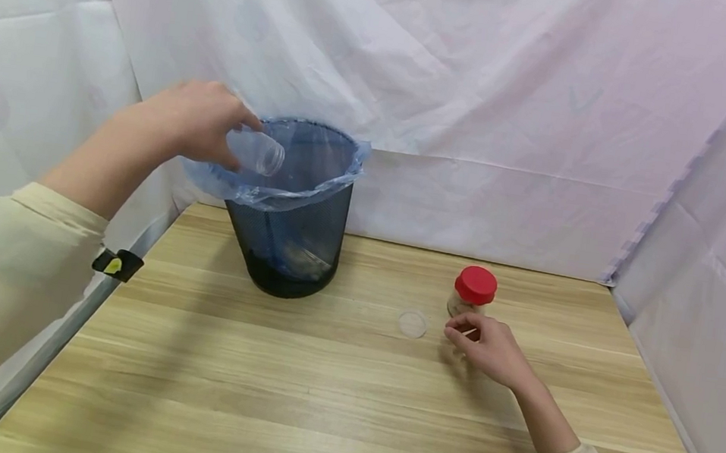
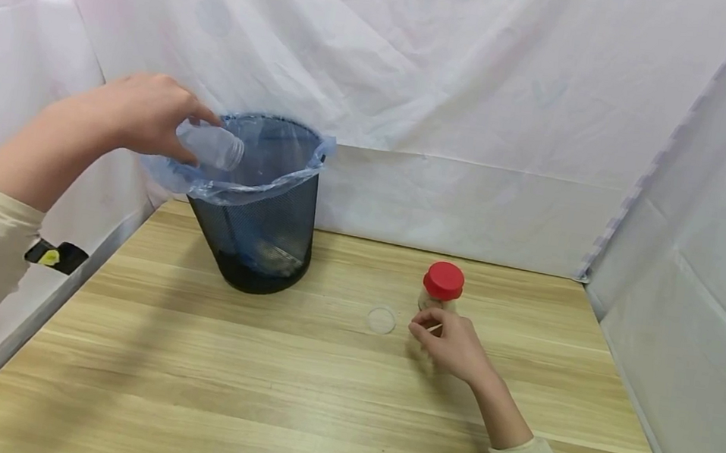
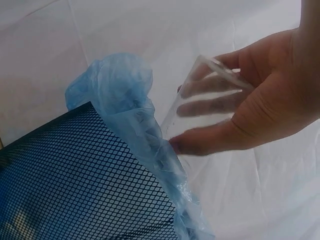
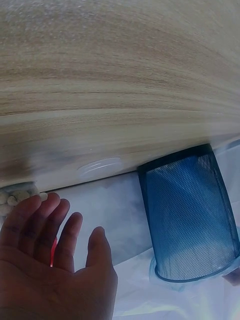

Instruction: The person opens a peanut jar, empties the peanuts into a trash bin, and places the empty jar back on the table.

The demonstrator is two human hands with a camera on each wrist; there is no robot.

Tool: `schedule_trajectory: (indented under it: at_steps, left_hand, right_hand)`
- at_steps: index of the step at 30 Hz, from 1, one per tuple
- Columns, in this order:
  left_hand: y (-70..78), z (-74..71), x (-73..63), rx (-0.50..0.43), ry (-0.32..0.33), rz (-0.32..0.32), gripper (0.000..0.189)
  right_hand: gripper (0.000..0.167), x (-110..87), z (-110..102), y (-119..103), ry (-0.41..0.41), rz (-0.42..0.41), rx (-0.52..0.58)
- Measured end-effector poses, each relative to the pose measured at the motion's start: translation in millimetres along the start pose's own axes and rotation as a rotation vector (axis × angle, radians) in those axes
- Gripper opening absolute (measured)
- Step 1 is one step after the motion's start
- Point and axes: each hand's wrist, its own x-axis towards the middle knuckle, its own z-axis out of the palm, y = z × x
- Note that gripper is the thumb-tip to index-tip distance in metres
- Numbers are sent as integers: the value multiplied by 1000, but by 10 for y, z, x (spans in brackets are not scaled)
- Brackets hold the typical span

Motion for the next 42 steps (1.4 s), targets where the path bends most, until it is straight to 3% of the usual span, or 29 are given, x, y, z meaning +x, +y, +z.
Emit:
schedule_trajectory:
  at_steps: [13, 20, 23, 30, 42]
  left_hand:
    - [-39, -27, -5, -36, 35, -1, 72]
    - [-95, -3, -63, -135, 64, -7, 74]
    - [-108, 36, -109, -208, 122, -11, 74]
    - [-89, 194, -229, -380, 335, 0, 72]
    - [17, 445, -462, -738, 549, -166, 73]
  right_hand:
    - [23, -11, -12, 3, 7, -9, -6]
    - [25, -14, -11, 4, 7, -9, -4]
    - [24, -17, -21, 3, 9, -11, -8]
    - [25, -12, -29, 5, 9, -12, -7]
    - [25, 17, 1, 28, 3, 2, -3]
